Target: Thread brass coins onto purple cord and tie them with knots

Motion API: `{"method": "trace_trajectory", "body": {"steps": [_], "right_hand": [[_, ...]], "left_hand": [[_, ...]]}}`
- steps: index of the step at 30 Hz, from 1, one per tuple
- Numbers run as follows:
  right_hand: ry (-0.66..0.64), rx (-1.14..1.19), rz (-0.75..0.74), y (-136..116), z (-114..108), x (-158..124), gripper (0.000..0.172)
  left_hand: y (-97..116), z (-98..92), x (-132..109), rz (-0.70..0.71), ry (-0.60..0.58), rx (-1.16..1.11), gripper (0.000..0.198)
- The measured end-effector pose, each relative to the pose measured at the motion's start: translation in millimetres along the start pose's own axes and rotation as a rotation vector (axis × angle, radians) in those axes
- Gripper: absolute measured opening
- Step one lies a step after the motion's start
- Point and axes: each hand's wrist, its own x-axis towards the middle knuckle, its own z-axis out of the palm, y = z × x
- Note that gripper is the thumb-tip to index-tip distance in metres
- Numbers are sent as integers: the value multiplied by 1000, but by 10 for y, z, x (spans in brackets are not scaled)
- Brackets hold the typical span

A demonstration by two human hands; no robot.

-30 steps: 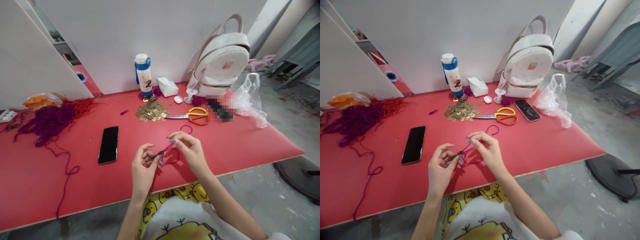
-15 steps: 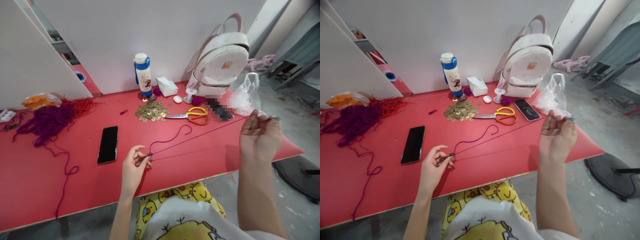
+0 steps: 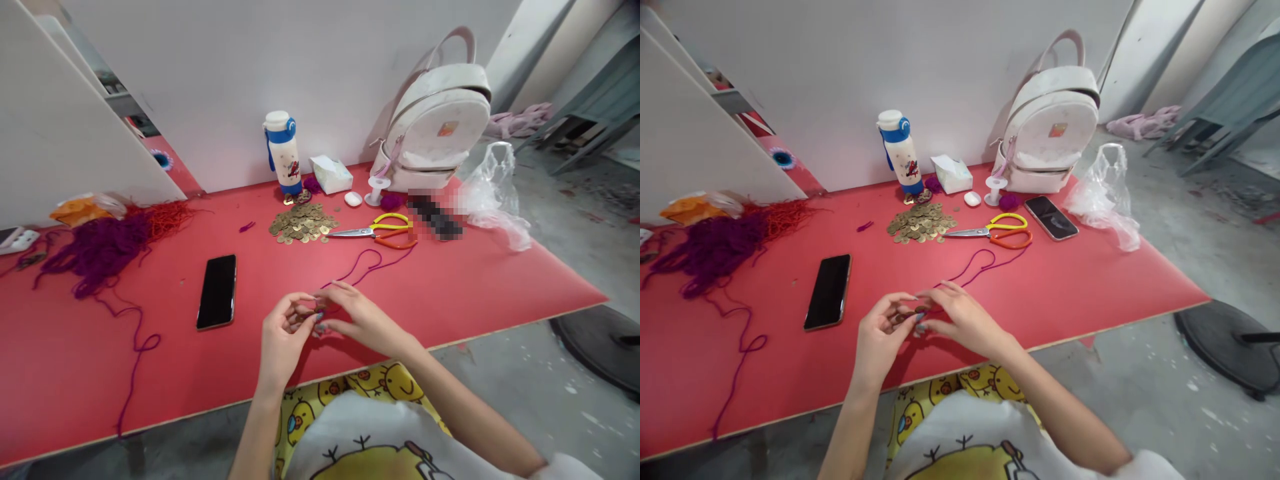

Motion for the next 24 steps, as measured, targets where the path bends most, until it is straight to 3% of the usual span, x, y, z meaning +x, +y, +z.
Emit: {"method": "trace_trajectory", "body": {"steps": [2, 5, 13, 17, 21, 24], "right_hand": [[-11, -61, 19, -21, -3, 15, 15], [26, -65, -16, -25, -100, 19, 32], [120, -66, -80, -99, -228, 1, 32], [133, -66, -99, -194, -218, 26, 34], [87, -39, -95, -292, -219, 70, 36], [37, -13, -82, -344, -228, 99, 36]], "left_hand": [[3, -13, 0, -1, 41, -13, 21], [-4, -41, 3, -18, 102, -11, 22], [-63, 12, -28, -15, 100, -55, 17], [-66, 22, -44, -2, -26, 67, 14], [-46, 10, -44, 98, -178, 188, 11], [-67, -6, -40, 89, -269, 120, 17]]}}
